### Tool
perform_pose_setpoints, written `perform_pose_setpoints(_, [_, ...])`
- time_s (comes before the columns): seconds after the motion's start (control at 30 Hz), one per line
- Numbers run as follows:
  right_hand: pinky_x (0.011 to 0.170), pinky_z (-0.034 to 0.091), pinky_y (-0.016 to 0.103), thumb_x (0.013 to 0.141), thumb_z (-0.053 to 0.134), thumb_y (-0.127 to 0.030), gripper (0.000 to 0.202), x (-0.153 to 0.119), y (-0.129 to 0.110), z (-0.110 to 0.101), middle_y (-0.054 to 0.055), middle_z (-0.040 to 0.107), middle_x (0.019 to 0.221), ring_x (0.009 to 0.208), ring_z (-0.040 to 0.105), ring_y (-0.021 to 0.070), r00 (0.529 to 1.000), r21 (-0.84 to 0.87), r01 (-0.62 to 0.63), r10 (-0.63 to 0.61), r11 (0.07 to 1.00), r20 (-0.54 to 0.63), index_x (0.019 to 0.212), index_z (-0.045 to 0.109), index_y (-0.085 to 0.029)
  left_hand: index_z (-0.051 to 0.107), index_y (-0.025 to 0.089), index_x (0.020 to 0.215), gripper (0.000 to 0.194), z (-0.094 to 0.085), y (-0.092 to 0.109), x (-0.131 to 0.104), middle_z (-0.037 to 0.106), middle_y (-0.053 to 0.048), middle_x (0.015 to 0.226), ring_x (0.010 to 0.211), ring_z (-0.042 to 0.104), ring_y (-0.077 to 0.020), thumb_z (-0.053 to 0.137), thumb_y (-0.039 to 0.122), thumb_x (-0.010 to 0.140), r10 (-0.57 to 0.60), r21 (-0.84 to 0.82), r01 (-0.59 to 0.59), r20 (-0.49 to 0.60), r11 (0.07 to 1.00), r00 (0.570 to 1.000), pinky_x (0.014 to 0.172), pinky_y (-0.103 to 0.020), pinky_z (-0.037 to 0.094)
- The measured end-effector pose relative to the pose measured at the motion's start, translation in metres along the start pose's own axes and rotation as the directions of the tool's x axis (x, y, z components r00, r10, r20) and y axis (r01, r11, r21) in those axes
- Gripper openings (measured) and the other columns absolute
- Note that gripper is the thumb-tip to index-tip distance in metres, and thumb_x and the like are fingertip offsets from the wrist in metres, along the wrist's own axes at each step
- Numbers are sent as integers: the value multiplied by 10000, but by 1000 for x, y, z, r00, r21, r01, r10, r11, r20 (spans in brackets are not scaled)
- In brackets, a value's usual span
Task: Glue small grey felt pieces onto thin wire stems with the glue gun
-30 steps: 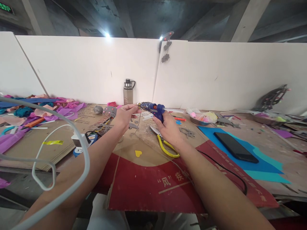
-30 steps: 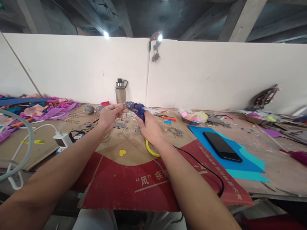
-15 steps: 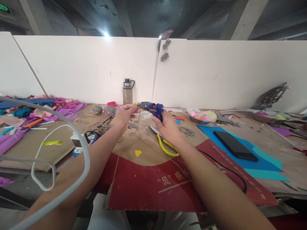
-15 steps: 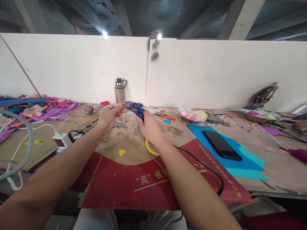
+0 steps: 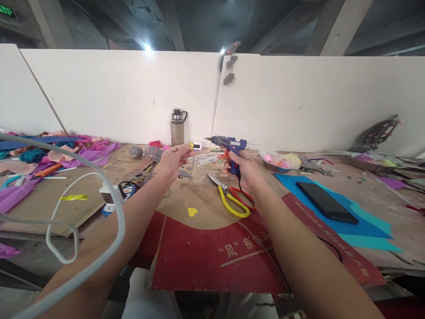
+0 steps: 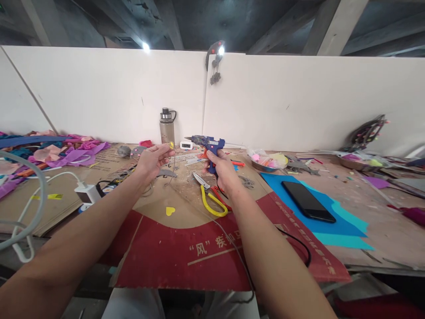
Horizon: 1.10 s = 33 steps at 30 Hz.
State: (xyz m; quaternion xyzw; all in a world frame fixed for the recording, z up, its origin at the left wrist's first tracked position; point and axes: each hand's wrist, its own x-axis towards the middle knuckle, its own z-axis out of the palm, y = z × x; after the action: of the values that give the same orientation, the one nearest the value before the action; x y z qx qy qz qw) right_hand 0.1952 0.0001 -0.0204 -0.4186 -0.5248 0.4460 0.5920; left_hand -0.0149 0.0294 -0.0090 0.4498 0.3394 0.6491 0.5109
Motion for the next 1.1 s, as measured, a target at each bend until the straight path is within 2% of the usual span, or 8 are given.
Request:
perform_pose_setpoints(0.2, [568,445,283,733,627,-249,142,25,28,-34,31,563,586,575,552,157,956,-549,-271,152,791,-252,653,528,-187,706,146,737,211,3,-8,1,622,-8,672,572,539,-65,798,281,604,84,109,-83,-3,991,996,458,-173,355])
perform_pose_setpoints(0.33, [735,449,393,596,707,-170,239,29,37,-50,109,604,631,808,615,282,947,-687,-271,58,675,-316,542,475,-193,711,154,736,197,9,-13,-3,586,11,607,477,441,-52,777,307,632,167,198,-172,41,965,985,438,-202,327])
perform_pose_setpoints(0.43, [852,416,464,655,669,-222,178,26,32,-45,168,644,851,991,580,314,947,-740,-153,-117,655,-299,633,495,-192,713,166,742,181,14,-13,-11,562,24,562,445,421,-60,753,324,664,237,276,-245,63,929,970,432,-219,313])
perform_pose_setpoints(0.53, [866,441,417,778,550,-313,117,17,23,-16,111,645,942,945,597,231,954,-683,58,-242,729,-178,800,511,-205,726,178,755,171,18,-13,-19,602,9,608,476,453,-78,738,333,683,302,362,-317,97,877,948,461,-227,350])
perform_pose_setpoints(0.6, [865,460,384,768,568,-345,239,8,20,10,85,636,1030,953,602,192,955,-302,263,-291,916,-51,951,478,-220,736,189,774,152,20,-12,-24,664,-24,743,568,519,-97,717,325,708,364,407,-389,142,826,921,519,-226,401])
perform_pose_setpoints(0.77, [745,499,324,676,668,-297,441,-10,18,50,-42,603,837,676,586,110,982,228,120,-149,966,115,992,364,-256,741,203,781,100,25,-12,-31,698,-59,931,829,612,-152,682,275,743,463,458,-498,196,736,864,696,-244,473])
perform_pose_setpoints(0.9, [580,439,243,703,655,-320,335,-10,17,46,-86,497,688,561,462,89,973,90,224,-227,970,28,942,433,-245,726,173,767,134,29,-13,-32,698,-37,759,656,615,-133,702,298,725,353,401,-379,141,834,925,639,-260,494])
perform_pose_setpoints(1.1, [675,428,267,777,566,-287,94,-10,14,41,-3,583,754,687,505,127,917,-195,389,-399,900,-13,769,562,-193,715,142,765,222,33,-19,-31,708,-37,782,723,664,-142,757,342,678,223,184,-247,141,951,965,771,-315,560])
